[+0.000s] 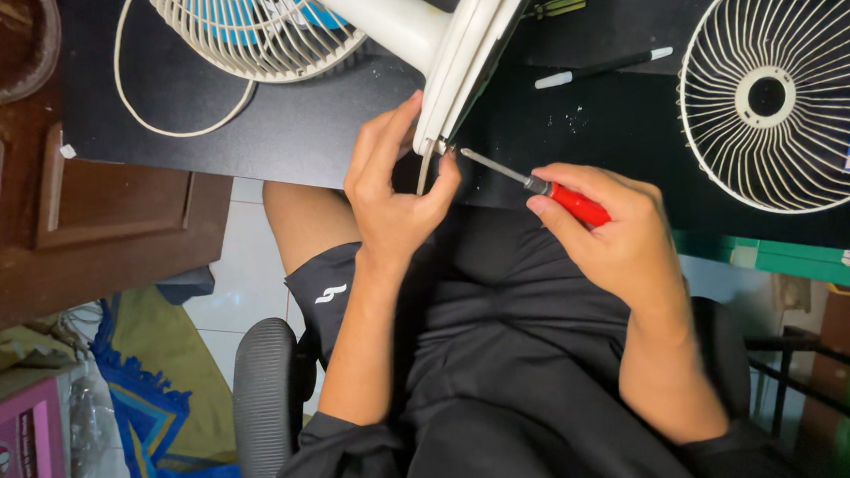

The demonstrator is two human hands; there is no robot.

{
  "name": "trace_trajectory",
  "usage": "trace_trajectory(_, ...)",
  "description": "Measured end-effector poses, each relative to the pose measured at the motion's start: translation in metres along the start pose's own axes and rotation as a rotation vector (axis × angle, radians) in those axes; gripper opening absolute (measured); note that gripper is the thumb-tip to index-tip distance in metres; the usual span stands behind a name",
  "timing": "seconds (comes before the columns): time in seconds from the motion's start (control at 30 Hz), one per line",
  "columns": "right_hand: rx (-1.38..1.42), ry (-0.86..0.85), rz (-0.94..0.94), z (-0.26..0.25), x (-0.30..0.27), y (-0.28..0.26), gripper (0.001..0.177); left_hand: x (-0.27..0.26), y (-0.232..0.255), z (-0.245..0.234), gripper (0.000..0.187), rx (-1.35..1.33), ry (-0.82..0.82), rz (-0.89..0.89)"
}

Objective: The person disassembles a small electric fan by removing the rear grille and then the front grille using a screwdriver. They then reassemble the fan by reattaching the front grille and securing it with screws.

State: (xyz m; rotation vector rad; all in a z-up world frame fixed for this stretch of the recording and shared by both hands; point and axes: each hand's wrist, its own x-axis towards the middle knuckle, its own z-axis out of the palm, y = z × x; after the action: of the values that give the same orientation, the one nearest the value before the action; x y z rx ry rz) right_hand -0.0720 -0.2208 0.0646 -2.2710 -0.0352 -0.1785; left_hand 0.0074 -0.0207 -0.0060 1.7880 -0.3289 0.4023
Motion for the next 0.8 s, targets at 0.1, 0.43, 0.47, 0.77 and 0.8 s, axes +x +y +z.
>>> trace_trajectory(0.1,0.005,0.005,0.002,0.0003,0.0028,-0.0037,0.025,0.0006,0.0004,0.0007,0.056,-0.003,0.011,0.017)
trace_trajectory(0.43,0.004,0.017,-0.021,0.0029,0.0067,-0.0107,0.024,0.0007,-0.0005,0.0018,0.059,-0.012,0.008,-0.010)
trace_trajectory(0.47,0.004,0.017,-0.021,0.0027,0.0071,-0.0108,0.024,0.0010,-0.0003,0.0019,0.059,-0.002,0.008,-0.007)
trace_trajectory(0.77,-0.028,0.023,-0.040,0.0029,0.0049,-0.0101,0.024,0.0006,-0.0001,0.0015,0.059,0.013,0.011,-0.005)
trace_trajectory(0.8,-0.025,0.025,-0.050,0.0029,0.0048,-0.0101,0.024,0.0008,0.0000,0.0014,0.059,0.014,0.011,-0.004)
